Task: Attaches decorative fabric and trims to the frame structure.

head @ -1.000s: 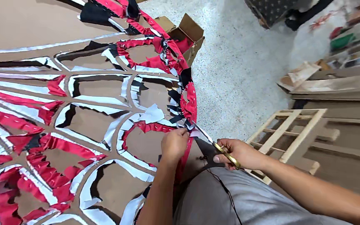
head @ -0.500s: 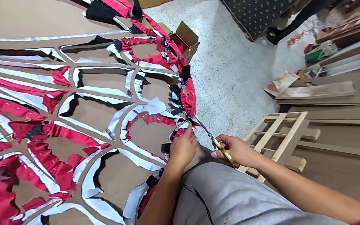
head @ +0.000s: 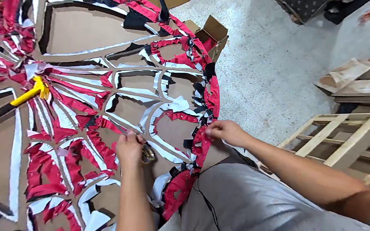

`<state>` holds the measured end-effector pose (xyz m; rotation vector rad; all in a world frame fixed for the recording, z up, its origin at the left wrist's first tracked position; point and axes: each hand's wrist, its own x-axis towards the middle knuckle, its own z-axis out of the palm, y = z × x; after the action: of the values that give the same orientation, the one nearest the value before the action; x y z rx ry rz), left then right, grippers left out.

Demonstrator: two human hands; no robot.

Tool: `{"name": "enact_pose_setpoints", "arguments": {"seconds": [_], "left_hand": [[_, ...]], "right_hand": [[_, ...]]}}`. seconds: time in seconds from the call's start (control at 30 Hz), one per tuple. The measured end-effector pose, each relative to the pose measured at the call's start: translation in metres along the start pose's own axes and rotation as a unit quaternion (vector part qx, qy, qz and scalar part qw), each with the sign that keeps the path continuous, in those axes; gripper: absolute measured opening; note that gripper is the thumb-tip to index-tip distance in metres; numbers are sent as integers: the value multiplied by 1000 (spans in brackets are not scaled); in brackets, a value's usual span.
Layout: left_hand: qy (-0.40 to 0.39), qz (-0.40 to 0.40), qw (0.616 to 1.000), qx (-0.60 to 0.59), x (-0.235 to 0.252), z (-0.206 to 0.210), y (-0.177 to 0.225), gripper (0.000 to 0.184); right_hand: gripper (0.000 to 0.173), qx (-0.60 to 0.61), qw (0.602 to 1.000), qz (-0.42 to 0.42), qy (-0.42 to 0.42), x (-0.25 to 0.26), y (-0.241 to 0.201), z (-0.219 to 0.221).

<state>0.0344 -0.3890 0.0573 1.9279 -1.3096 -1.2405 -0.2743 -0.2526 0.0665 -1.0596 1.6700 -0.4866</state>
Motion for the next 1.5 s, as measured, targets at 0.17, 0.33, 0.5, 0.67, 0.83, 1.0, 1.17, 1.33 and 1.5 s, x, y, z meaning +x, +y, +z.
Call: {"name": "enact_pose_setpoints", "arguments": {"seconds": [0.17,0.33,0.5,0.67,0.83,1.0,1.17,1.33,1.5], "left_hand": [[53,29,972,225,15,-25,2,56],[121,74,959,245,-67,7,-29,49],[19,26,964,264,-98,32,-37,37],[-79,-173,980,67,-54,50,-68,49],[-60,-216,975,-4,-41,63,-58,46],[-9,-208,974,-91,-42,73,-47,21],[-87,-263,947,-164,-42,70,-55,40],[-192,-252,940,-130,-66,78,-71,43],[-245,-279,914,-161,-59,71,-72,31]], "right_hand": [[53,300,941,156,21,33,84,-5],[55,437,890,123,34,72,66,19],[54,410,904,115,31,75,66,19],[53,363,915,177,12,70,59,19],[44,370,919,132,43,67,62,25],[36,373,921,112,31,61,60,28],[41,432,891,97,103,60,58,38],[45,457,872,105,143,69,58,32],[35,494,858,87,110,70,57,31]]}}
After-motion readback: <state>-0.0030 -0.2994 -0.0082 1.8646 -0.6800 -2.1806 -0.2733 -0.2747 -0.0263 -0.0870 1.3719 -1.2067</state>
